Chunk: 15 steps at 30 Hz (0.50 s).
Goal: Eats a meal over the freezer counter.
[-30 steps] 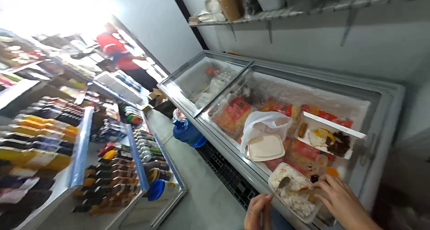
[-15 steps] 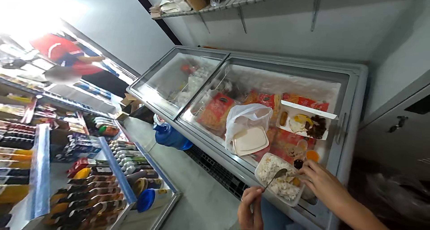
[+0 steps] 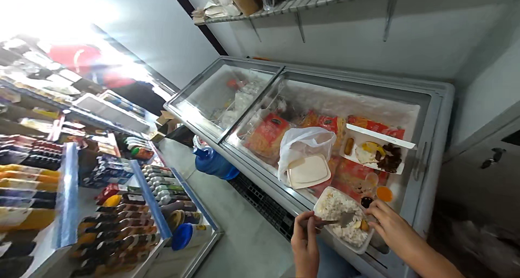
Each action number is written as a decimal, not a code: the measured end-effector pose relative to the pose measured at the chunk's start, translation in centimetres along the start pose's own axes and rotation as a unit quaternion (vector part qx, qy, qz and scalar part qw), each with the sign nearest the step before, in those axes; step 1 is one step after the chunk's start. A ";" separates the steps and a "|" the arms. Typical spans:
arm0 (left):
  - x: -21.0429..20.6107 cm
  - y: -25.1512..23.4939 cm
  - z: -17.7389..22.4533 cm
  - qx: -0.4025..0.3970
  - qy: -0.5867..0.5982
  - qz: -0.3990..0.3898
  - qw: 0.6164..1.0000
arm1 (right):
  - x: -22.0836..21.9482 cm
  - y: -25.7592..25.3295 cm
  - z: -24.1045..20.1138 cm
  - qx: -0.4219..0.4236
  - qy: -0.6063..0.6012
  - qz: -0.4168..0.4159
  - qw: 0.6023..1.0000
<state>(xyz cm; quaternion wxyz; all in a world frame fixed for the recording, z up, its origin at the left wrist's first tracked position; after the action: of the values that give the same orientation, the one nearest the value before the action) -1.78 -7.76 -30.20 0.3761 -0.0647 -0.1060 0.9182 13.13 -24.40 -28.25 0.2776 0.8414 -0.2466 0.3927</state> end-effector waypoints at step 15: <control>0.9 0.4 0.4 0.196 0.060 0.132 0.970 | 0.1 0.2 0.1 0.059 0.020 0.007 0.998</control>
<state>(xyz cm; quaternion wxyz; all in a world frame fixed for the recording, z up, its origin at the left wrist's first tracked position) -2.76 -7.41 -29.97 0.2622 -0.0577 0.1084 0.9572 13.13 -24.60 -28.16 0.2302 0.8464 -0.2231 0.4253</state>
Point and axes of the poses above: each hand's wrist, its own y-axis away from the middle knuckle, its own x-axis out of the back of the hand, z = x × y, the point moved 4 cm from there along -y, towards the middle knuckle, and after that the axes turned 13 degrees about y, right-handed, at the moved point
